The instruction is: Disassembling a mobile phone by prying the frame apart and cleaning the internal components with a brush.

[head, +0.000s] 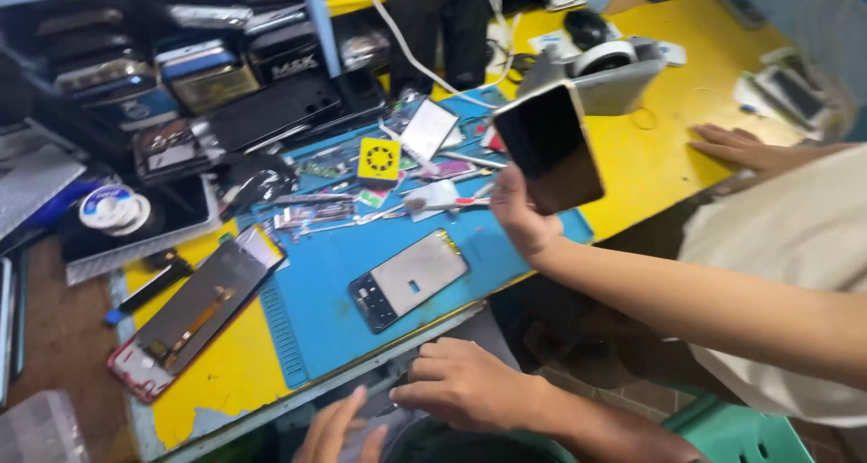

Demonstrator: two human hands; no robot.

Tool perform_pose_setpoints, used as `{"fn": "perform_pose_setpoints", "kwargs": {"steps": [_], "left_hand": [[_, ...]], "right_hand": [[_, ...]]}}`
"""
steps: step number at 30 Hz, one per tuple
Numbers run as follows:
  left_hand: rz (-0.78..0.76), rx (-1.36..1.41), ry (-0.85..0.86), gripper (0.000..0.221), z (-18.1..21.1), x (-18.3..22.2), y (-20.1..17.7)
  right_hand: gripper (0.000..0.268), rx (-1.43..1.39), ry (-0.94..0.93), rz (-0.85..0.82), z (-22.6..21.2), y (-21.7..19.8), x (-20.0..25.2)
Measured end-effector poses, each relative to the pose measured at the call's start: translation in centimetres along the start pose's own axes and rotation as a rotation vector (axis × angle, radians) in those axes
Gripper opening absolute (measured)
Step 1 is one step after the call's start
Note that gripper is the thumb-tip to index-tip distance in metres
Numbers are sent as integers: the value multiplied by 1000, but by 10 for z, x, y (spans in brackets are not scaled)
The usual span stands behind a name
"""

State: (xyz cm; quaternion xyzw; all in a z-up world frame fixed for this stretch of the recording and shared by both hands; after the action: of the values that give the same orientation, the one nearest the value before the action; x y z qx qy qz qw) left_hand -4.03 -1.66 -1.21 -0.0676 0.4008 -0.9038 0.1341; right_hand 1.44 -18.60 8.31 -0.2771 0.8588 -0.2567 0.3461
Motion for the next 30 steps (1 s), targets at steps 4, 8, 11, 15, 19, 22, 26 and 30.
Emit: {"fn": "perform_pose_setpoints", "kwargs": {"steps": [4, 8, 11, 15, 19, 22, 26, 30], "left_hand": [[162, 142, 368, 11, 57, -26, -21], [110, 209, 376, 14, 67, -40, -22], [88, 223, 304, 19, 64, -49, -21], [35, 187, 194, 25, 39, -51, -5], [83, 134, 184, 29, 34, -68, -24], [123, 206, 294, 47, 48, -91, -45], [69, 164, 586, 9, 67, -111, -55], [35, 154, 742, 24, 60, -120, -46]], "right_hand": [[17, -11, -22, 47, 4, -5, -8], [20, 19, -43, 137, 13, -16, -12], [20, 61, -59, 153, 17, -19, -15], [19, 85, -70, 163, 19, -20, -20], [20, 135, -89, 174, 31, -29, -25], [26, 137, -38, 152, 45, -34, -25], [32, 180, 26, 84, 58, -24, -21], [26, 219, 91, 76, 60, -16, -31]]}}
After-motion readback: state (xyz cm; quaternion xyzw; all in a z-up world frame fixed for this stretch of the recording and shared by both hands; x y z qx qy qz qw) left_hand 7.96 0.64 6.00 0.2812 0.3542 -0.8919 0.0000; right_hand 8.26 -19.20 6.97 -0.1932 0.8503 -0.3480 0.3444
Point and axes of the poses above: each hand's wrist, its own x-axis away from the middle knuckle, its own y-axis out of the palm, z = x × y, the point moved 8 cm from there along -x, towards the middle knuckle, and after that the axes turned 10 degrees about z, right-handed, at the moved point
